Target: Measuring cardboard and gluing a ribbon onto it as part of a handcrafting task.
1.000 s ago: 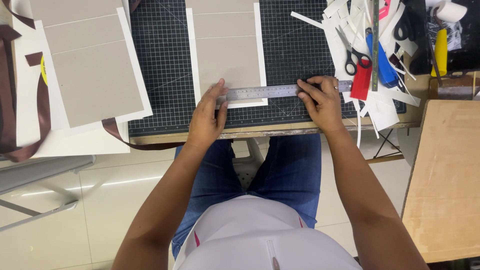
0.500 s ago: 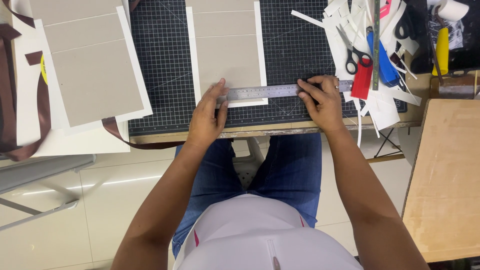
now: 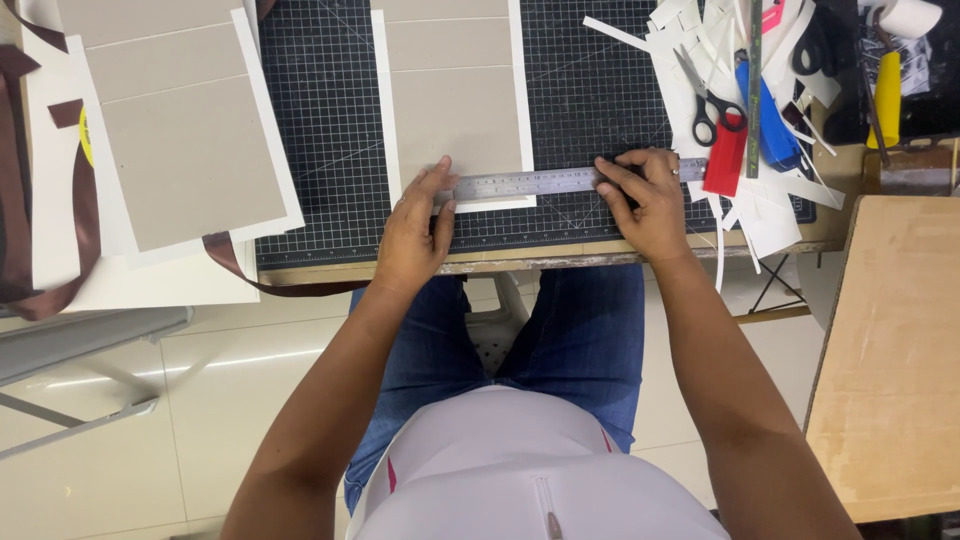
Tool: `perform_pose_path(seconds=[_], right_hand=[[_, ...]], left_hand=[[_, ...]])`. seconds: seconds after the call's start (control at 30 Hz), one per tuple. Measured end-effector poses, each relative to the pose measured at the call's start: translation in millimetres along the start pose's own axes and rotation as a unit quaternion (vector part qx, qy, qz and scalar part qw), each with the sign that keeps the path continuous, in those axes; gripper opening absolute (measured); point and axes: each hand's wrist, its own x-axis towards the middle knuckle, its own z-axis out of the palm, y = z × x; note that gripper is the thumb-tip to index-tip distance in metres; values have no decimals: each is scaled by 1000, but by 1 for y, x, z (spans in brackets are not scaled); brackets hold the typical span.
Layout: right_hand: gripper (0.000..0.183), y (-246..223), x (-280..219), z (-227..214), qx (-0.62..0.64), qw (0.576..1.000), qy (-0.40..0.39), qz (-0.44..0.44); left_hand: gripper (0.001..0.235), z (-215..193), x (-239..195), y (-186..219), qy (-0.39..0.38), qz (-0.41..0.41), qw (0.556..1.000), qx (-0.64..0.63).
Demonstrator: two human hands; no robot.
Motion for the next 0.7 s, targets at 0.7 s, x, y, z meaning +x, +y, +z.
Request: perform_pose_path(seconds=[0.7], right_hand=[[31, -1, 1, 0, 5, 1000, -2, 5]], left_hand=[[51, 0, 1, 0, 0, -1, 1000, 10]])
